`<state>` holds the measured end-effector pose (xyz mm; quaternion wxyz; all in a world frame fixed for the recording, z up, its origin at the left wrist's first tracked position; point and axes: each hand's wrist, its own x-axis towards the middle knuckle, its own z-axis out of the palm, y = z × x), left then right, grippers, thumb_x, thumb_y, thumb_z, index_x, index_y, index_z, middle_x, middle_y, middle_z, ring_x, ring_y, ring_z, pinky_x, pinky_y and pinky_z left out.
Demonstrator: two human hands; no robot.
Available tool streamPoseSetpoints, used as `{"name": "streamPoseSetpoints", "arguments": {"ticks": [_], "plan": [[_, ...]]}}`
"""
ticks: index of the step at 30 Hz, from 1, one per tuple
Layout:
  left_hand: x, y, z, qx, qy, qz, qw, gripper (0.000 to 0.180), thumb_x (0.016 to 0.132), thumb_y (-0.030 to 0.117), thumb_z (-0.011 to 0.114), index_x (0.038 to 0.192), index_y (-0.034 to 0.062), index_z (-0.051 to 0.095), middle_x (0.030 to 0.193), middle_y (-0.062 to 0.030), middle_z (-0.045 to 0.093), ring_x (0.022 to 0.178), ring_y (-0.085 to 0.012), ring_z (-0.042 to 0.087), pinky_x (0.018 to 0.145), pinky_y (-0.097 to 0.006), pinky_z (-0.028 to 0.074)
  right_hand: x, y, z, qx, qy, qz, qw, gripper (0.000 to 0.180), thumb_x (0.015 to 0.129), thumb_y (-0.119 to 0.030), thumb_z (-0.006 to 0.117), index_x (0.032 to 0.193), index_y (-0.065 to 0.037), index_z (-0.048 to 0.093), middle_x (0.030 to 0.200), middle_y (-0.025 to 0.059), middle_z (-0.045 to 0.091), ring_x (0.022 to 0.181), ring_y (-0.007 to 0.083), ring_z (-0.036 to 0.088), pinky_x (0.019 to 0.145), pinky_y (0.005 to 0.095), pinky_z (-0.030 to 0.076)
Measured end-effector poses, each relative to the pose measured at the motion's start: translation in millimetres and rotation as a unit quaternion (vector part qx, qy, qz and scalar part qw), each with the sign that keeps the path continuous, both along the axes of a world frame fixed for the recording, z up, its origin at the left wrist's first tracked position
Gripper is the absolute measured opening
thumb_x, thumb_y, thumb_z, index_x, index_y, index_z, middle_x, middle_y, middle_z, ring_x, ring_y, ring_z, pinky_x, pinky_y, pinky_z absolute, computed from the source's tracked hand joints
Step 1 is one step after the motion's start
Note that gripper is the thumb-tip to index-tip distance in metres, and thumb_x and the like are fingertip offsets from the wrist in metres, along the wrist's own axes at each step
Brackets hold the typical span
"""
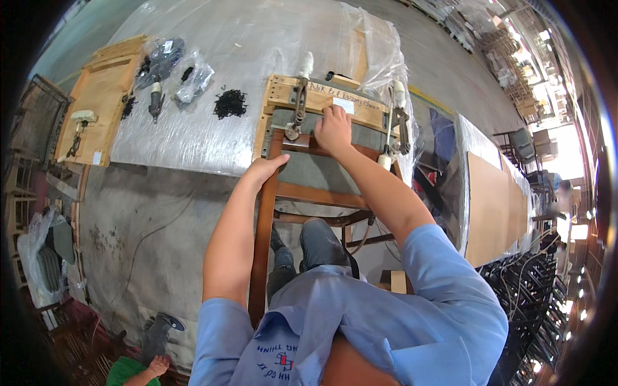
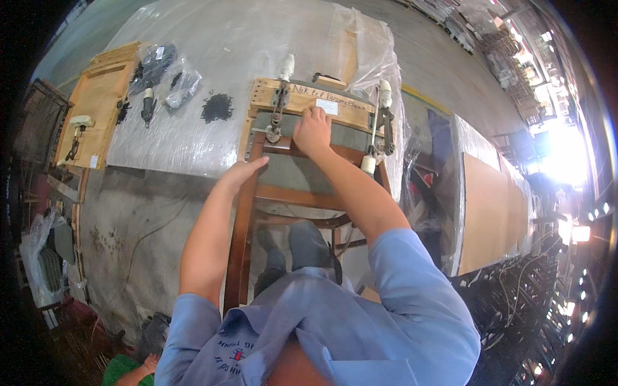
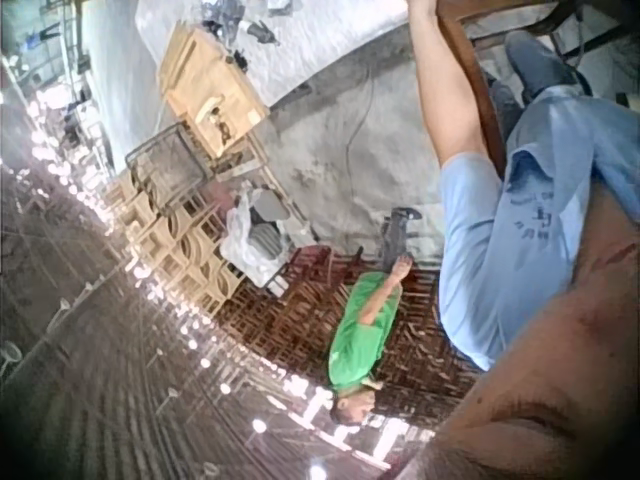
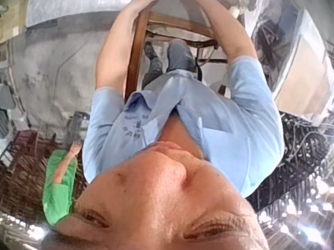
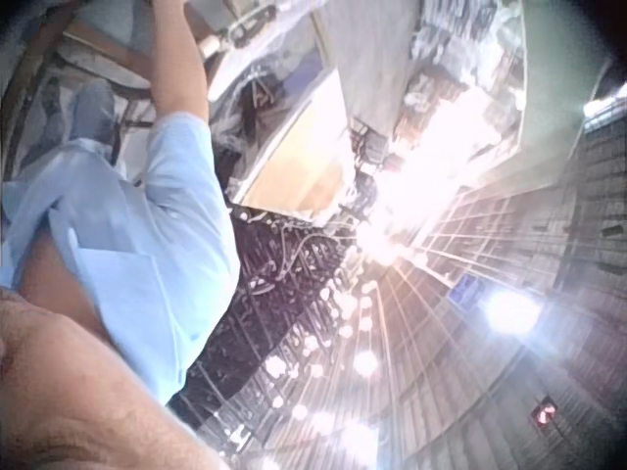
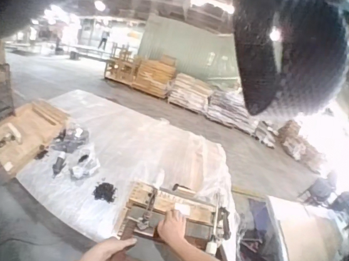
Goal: The person assembles wooden chairs by attaching upholstered seat cushions to chair frames using a pneumatic stapler. They repeatedly pick up a chair frame, position it on a workbench, place a cushion on top, and staple it in place. The person also handles cardboard pieces and moves chairs around the workshop.
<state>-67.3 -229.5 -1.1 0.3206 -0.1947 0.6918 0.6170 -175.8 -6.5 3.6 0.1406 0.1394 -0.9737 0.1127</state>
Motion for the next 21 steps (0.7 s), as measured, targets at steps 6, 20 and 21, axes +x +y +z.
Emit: {"name": "streamPoseSetpoints", "arguments": {"ticks": [6, 20, 21], "plan": [[-11.4, -2.8, -5.4, 0.086, -0.063, 0.021, 0.994, 0.108, 0.078, 0.065, 0.078, 0.148, -0.0103, 0.043, 0.157, -0.0261, 0.04, 0.148, -0.0348, 0.036, 0.12, -0.039, 0.027, -34.4, -40.4, -37.6, 0.053, -0.093, -0.024, 0.994, 0.056, 0.101, -0.035, 0.052, 0.14, 0.005, 0.046, 0.158, 0.0232, 0.034, 0.152, 0.0423, 0.021, 0.121, 0.0638, 0.017], [-34.6, 5.5, -29.5, 0.12, -0.214, 0.114, 0.963, 0.068, 0.083, 0.038, 0.08, 0.127, -0.0099, 0.06, 0.126, -0.0203, 0.064, 0.112, -0.029, 0.062, 0.093, -0.043, 0.051, -31.2, -42.1, -51.3, 0.128, -0.115, -0.001, 0.985, 0.072, 0.099, -0.033, 0.046, 0.154, 0.01, 0.025, 0.165, 0.0298, 0.012, 0.154, 0.0477, 0.007, 0.121, 0.0658, 0.007], [-28.2, 8.2, -42.9, 0.112, -0.206, 0.131, 0.963, 0.068, 0.083, 0.038, 0.08, 0.126, -0.0101, 0.06, 0.126, -0.0206, 0.063, 0.112, -0.0289, 0.062, 0.094, -0.043, 0.051, -30.1, -41.7, -47.4, 0.133, -0.127, -0.002, 0.983, 0.072, 0.099, -0.031, 0.046, 0.154, 0.01, 0.025, 0.165, 0.0301, 0.012, 0.154, 0.048, 0.007, 0.121, 0.0661, 0.007]]}}
